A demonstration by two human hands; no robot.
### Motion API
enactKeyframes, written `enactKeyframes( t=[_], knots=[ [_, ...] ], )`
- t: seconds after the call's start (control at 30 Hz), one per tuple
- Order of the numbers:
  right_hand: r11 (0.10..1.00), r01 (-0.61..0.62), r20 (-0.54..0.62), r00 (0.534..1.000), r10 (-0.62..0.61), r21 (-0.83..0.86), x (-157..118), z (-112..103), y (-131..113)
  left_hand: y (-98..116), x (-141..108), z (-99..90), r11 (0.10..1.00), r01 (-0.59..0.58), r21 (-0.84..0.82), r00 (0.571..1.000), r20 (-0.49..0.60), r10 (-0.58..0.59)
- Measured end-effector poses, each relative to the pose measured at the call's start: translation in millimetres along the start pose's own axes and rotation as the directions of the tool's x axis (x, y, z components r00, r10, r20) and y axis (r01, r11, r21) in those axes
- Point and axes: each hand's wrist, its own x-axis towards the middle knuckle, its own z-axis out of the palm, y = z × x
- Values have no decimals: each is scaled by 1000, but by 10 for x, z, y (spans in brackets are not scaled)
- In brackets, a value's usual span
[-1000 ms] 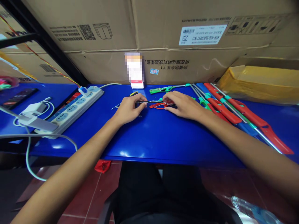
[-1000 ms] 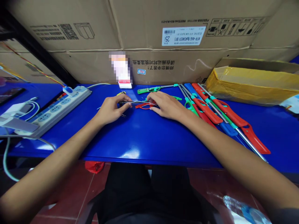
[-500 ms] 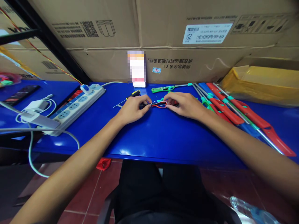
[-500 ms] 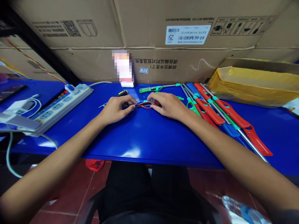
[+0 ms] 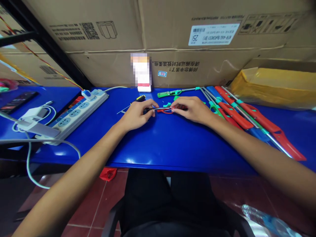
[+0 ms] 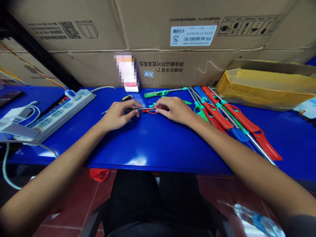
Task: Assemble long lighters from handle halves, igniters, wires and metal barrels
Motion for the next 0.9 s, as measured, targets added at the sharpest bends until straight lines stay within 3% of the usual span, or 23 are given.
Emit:
enactKeyframes(
  t=[0.13,0.5,0.6,0.77,0.9],
  knots=[
    [1000,5,-18,1000,-5,-19,1,10,-4,27,-10,-30,1000,-9,30,1000,22,9],
    [994,40,-16,999,-42,-99,-19,2,39,26,2,-40,995,16,-103,997,78,-8],
    [994,48,-5,999,-49,-103,-11,11,29,44,77,-53,998,-28,-49,992,122,33],
    [994,28,-18,999,-31,-108,0,12,32,175,346,-58,972,-138,193,971,221,94],
    [995,13,-44,999,-17,-102,-2,6,44,185,561,9,968,-155,196,951,294,93]
  ],
)
